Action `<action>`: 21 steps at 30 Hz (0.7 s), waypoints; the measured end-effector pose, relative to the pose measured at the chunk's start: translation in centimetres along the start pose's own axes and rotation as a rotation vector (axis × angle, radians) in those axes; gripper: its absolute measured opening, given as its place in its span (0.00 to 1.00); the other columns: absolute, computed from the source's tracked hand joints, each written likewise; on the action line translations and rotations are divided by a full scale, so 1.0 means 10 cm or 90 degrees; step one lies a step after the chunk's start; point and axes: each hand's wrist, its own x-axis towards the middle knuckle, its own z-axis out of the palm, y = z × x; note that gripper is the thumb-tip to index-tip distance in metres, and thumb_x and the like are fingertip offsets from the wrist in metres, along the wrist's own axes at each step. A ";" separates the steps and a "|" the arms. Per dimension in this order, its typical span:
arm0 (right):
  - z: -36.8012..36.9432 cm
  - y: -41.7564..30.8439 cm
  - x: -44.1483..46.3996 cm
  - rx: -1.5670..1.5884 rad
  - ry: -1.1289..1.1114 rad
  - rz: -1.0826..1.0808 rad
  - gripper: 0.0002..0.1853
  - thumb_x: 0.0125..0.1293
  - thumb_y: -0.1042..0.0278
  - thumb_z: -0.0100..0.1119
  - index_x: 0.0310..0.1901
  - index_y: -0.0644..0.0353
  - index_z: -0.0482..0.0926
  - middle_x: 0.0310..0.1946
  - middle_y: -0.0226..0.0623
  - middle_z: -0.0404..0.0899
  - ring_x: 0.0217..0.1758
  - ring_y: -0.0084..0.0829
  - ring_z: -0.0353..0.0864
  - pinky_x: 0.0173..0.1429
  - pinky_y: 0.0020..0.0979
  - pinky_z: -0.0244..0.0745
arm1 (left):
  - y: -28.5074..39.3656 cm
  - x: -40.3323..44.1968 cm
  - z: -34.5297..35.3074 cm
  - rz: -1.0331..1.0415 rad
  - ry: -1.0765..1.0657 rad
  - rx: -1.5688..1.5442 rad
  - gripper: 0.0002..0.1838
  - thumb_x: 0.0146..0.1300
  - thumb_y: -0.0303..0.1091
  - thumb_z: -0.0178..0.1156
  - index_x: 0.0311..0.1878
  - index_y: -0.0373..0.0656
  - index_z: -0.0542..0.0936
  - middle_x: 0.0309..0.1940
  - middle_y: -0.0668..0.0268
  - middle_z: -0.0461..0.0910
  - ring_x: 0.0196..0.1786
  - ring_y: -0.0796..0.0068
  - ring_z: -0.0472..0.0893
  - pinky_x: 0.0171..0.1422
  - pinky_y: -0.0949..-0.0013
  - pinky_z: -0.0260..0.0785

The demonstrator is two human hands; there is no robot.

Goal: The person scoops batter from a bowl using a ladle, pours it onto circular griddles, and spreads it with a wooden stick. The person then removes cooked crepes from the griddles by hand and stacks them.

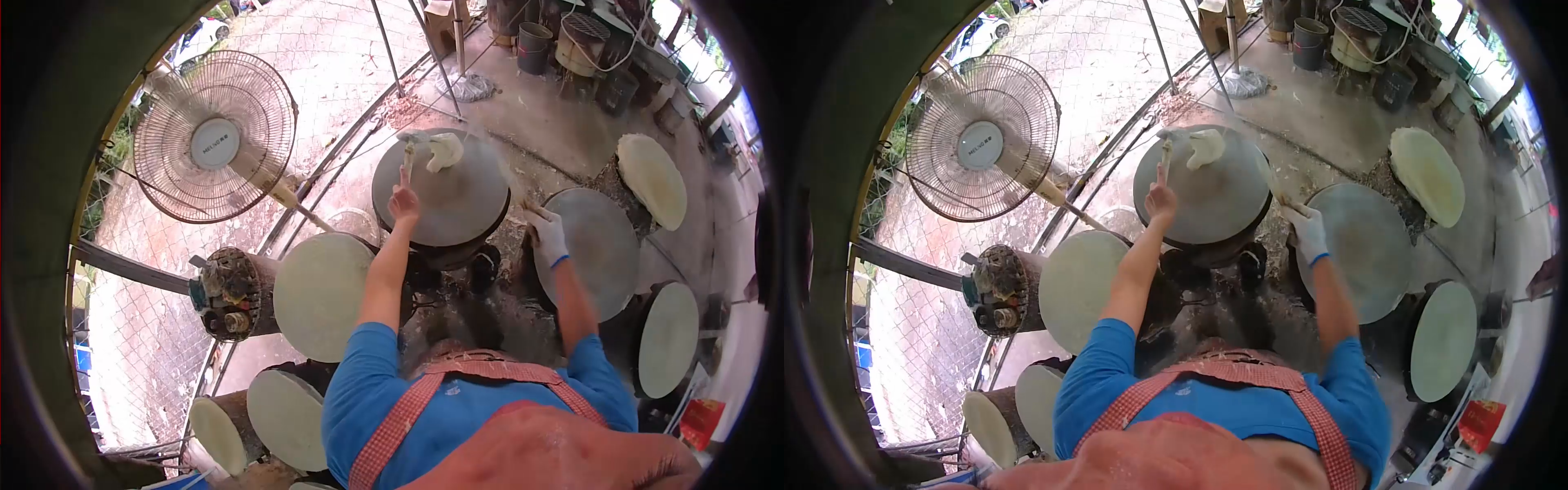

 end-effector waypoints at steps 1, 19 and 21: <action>0.26 -0.03 0.05 0.080 0.073 0.000 0.17 0.56 0.58 0.54 0.44 0.58 0.78 0.28 0.39 0.81 0.36 0.37 0.80 0.41 0.33 0.71 | -0.01 0.04 -0.03 0.021 -0.033 0.021 0.34 0.53 0.28 0.46 0.66 0.59 0.55 0.35 0.50 0.76 0.37 0.50 0.78 0.42 0.55 0.70; 0.62 0.37 0.71 -0.179 0.033 -0.236 0.17 0.54 0.60 0.56 0.42 0.62 0.79 0.35 0.47 0.80 0.38 0.28 0.80 0.43 0.30 0.72 | -1.37 -1.61 -1.02 -0.152 -0.193 -0.572 0.36 0.52 0.19 0.50 0.67 0.43 0.55 0.36 0.63 0.74 0.15 0.85 0.63 0.16 0.79 0.55; 1.00 0.33 0.36 0.124 0.019 -0.115 0.15 0.53 0.63 0.60 0.41 0.60 0.80 0.29 0.34 0.80 0.30 0.24 0.77 0.35 0.25 0.71 | -1.31 -1.69 -1.17 -0.185 -0.220 -0.550 0.36 0.52 0.20 0.50 0.67 0.44 0.55 0.32 0.64 0.74 0.15 0.84 0.63 0.16 0.79 0.55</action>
